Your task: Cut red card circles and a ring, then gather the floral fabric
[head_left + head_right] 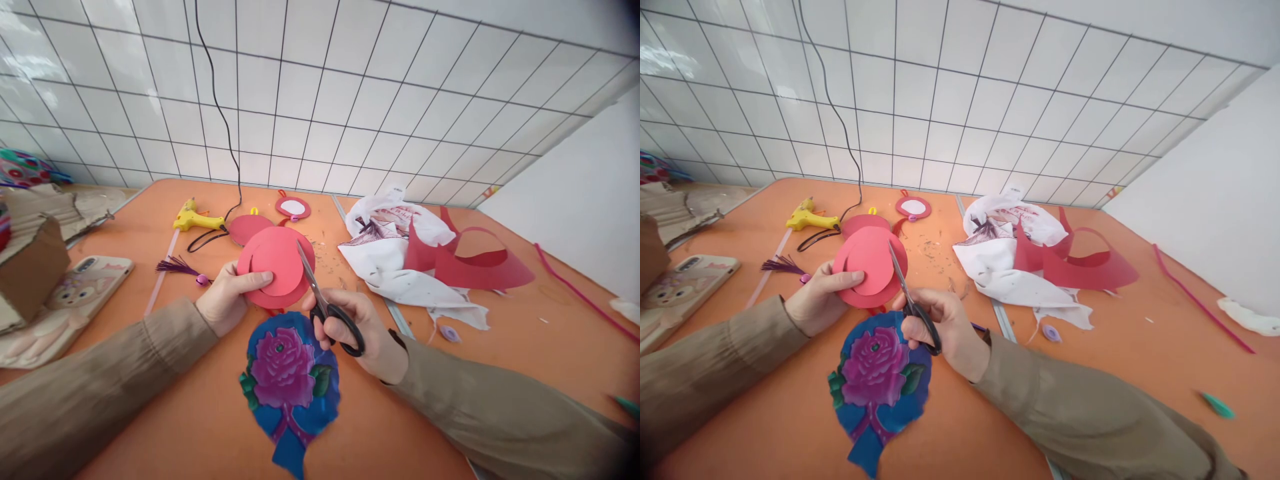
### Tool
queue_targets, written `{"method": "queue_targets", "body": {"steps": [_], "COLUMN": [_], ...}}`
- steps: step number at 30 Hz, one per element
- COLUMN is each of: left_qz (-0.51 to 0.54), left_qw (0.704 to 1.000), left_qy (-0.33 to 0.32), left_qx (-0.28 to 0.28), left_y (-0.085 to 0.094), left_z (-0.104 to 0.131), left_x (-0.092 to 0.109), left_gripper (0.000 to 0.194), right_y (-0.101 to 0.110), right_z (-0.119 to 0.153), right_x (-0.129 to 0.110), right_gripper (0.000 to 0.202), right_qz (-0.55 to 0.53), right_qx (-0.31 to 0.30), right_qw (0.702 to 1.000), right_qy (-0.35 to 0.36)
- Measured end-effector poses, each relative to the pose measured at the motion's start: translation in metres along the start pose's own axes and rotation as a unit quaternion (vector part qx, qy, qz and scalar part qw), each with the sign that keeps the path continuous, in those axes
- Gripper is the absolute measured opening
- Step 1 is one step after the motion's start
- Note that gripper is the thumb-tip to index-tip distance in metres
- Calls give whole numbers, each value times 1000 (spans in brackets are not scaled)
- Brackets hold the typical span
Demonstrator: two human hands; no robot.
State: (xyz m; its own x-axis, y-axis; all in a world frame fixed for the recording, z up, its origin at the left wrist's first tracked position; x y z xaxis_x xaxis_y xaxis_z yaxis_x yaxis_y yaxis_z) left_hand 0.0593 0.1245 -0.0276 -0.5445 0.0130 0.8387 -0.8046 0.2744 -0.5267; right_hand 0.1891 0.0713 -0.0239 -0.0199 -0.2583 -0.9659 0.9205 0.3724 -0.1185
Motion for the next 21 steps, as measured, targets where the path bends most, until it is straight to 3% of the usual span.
{"method": "queue_targets", "body": {"steps": [21], "left_qz": [6], "left_qw": [1000], "left_qy": [1], "left_qx": [-2], "left_y": [1], "left_z": [-2], "left_x": [2], "left_gripper": [18], "right_y": [2], "right_z": [-1], "right_x": [3], "right_gripper": [49], "right_qz": [16], "right_qx": [12], "right_qw": [1000], "right_qy": [-19]}}
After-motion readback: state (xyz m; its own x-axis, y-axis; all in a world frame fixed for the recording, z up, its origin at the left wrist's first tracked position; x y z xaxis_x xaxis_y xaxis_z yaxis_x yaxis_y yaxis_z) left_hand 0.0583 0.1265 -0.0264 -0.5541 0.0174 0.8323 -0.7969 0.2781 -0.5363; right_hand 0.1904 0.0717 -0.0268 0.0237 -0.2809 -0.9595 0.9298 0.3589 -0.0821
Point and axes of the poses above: each hand's wrist, its own z-axis away from the middle knuckle, its own y-axis out of the back of the hand, x = y × z, the point moved 9 cm from there along -z, towards the middle knuckle, and after that the axes turned 15 degrees about -y, right-handed, at the moved point
